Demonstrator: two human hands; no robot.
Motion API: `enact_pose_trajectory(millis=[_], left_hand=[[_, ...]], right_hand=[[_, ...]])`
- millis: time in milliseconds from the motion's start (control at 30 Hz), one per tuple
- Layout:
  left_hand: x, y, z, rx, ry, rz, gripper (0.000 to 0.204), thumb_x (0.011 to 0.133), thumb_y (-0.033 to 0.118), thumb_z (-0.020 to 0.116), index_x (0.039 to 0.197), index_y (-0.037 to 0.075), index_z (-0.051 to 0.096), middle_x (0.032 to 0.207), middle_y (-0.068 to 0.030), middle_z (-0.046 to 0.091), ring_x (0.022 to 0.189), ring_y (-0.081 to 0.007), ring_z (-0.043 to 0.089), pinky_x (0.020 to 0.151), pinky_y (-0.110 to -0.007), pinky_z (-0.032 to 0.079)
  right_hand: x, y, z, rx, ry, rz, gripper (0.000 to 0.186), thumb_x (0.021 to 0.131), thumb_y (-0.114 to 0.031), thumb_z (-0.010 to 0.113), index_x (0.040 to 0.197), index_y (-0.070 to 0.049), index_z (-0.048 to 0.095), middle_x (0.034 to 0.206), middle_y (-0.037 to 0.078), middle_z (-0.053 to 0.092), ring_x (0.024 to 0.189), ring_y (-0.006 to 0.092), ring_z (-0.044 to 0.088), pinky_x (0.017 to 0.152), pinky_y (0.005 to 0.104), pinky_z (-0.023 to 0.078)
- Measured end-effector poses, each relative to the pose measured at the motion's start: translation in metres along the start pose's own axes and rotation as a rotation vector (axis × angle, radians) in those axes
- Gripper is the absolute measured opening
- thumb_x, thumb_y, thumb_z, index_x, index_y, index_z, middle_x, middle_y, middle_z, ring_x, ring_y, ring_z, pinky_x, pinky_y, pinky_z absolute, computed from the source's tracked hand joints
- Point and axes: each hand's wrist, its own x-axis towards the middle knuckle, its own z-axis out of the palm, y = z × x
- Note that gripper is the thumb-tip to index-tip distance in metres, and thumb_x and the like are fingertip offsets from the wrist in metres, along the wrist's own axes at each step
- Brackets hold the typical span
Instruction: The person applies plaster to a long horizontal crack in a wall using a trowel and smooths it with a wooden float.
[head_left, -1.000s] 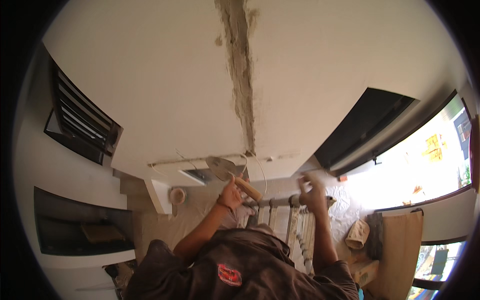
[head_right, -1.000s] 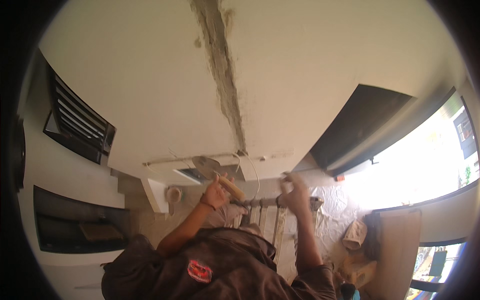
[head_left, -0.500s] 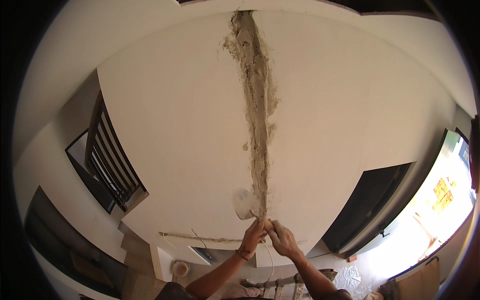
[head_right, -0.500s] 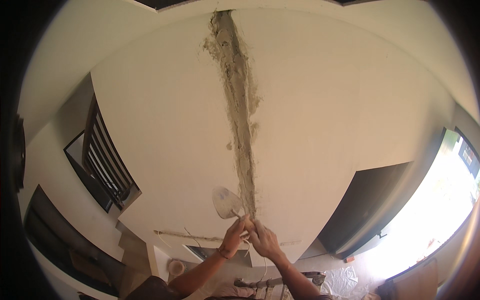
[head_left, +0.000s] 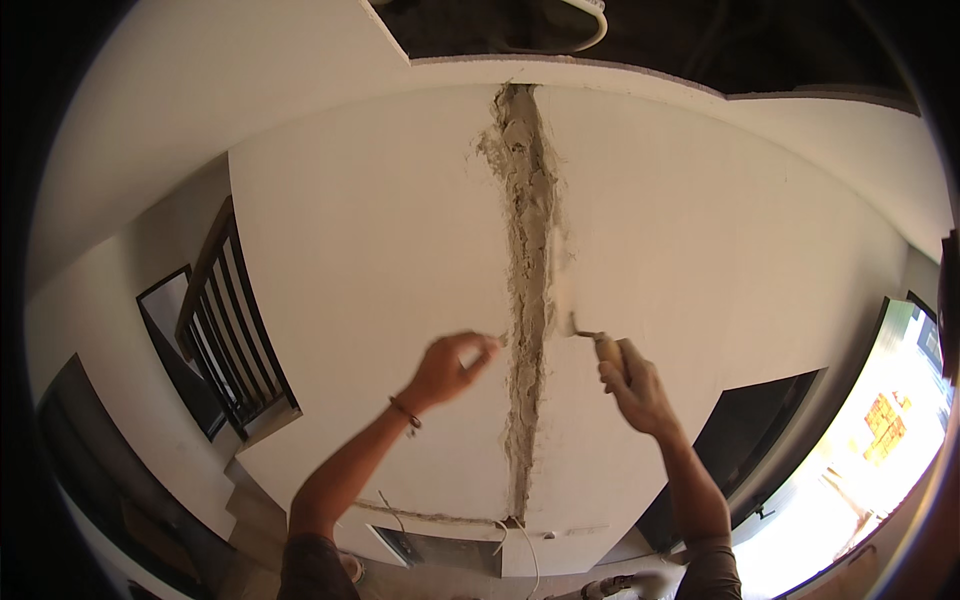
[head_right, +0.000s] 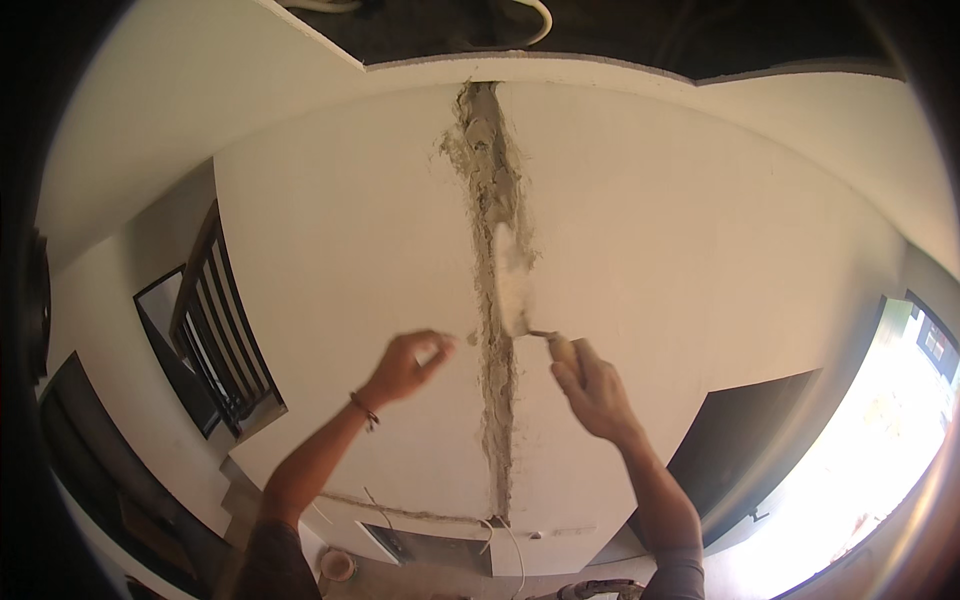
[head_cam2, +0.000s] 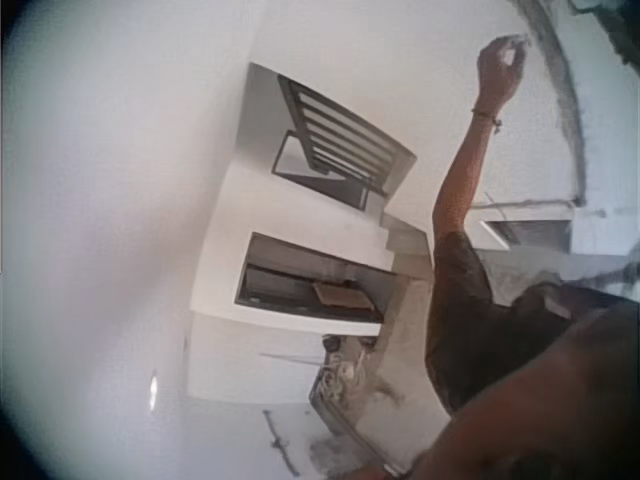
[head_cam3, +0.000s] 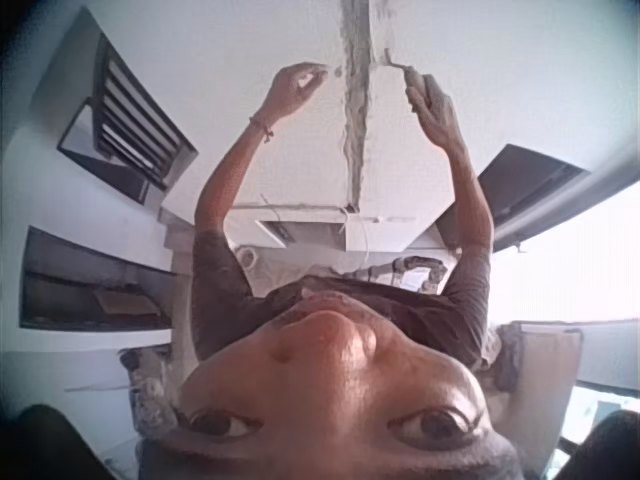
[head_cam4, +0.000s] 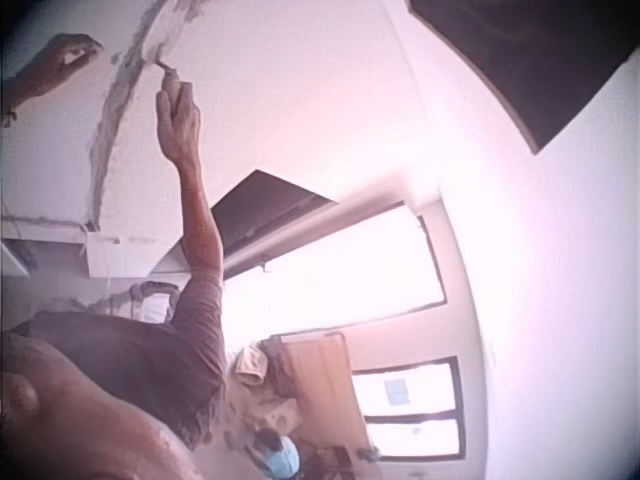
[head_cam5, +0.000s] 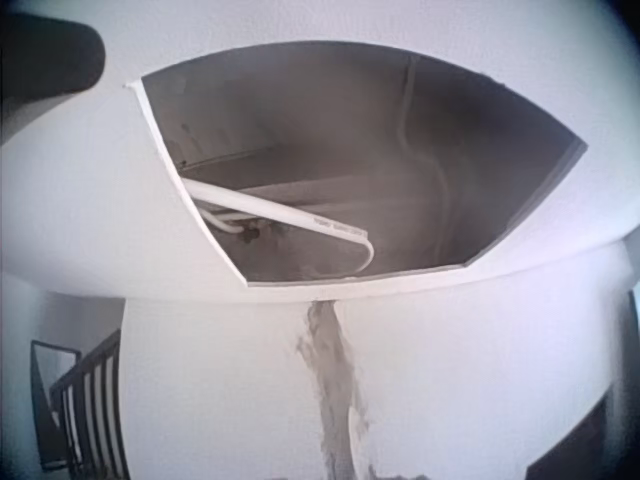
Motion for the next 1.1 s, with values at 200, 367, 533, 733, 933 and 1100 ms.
enact_pose_trajectory(millis=[200,367,533,733,933,1100], left_hand=[[0.084,-0.065,-0.081,0.349,0.351,0.072,0.032,0.099,0.026,0.06,0.119,0.002,0.064,0.123,-0.0159,0.064,0.117,-0.0311,0.06,0.102,-0.042,0.047],[0.157,-0.093,-0.085,0.816,0.562,0.028,0.068,0.104,0.046,0.044,0.153,0.002,0.03,0.16,-0.0223,0.024,0.149,-0.0382,0.024,0.116,-0.062,0.023],[0.179,-0.109,-0.068,0.995,0.636,0.002,0.079,0.104,0.054,0.035,0.158,-0.001,0.015,0.164,-0.0267,0.01,0.152,-0.043,0.011,0.115,-0.071,0.011],[0.201,-0.102,-0.056,0.814,0.797,-0.029,0.08,0.102,0.056,0.036,0.158,0.001,0.019,0.165,-0.0231,0.012,0.153,-0.0387,0.012,0.118,-0.068,0.008],[0.227,-0.05,-0.008,0.56,0.378,0.447,0.064,0.102,0.042,0.046,0.153,0.005,0.034,0.161,-0.0205,0.027,0.151,-0.0367,0.022,0.12,-0.059,0.017],[0.209,-0.06,-0.015,0.653,0.127,0.798,0.047,0.103,0.032,0.047,0.146,0.013,0.048,0.158,-0.0144,0.036,0.147,-0.0325,0.032,0.121,-0.054,0.023]], right_hand=[[0.02,-0.009,-0.048,-0.145,-0.025,0.123,0.031,0.098,-0.031,0.056,0.099,0.0,0.056,0.075,0.016,0.06,0.07,0.0269,0.059,0.069,0.0399,0.047],[0.021,-0.019,-0.051,-0.199,0.001,0.082,0.034,0.096,-0.034,0.06,0.101,-0.001,0.059,0.076,0.017,0.064,0.071,0.0291,0.063,0.07,0.0399,0.048],[0.009,-0.018,-0.044,-0.268,-0.029,0.1,0.032,0.096,-0.033,0.061,0.101,-0.001,0.059,0.075,0.017,0.066,0.071,0.0313,0.065,0.07,0.0429,0.049],[0.009,0.013,-0.056,-0.213,0.003,0.056,0.029,0.098,-0.029,0.058,0.098,0.0,0.055,0.075,0.021,0.062,0.072,0.037,0.063,0.069,0.0454,0.047],[0.037,-0.021,-0.055,-0.376,0.059,0.111,0.029,0.099,-0.03,0.057,0.093,-0.002,0.054,0.071,0.018,0.06,0.068,0.0338,0.061,0.068,0.0437,0.047],[0.073,-0.051,-0.053,-0.594,0.134,-0.058,0.036,0.099,-0.038,0.058,0.087,-0.004,0.054,0.067,0.015,0.062,0.064,0.0366,0.06,0.064,0.0455,0.048]])
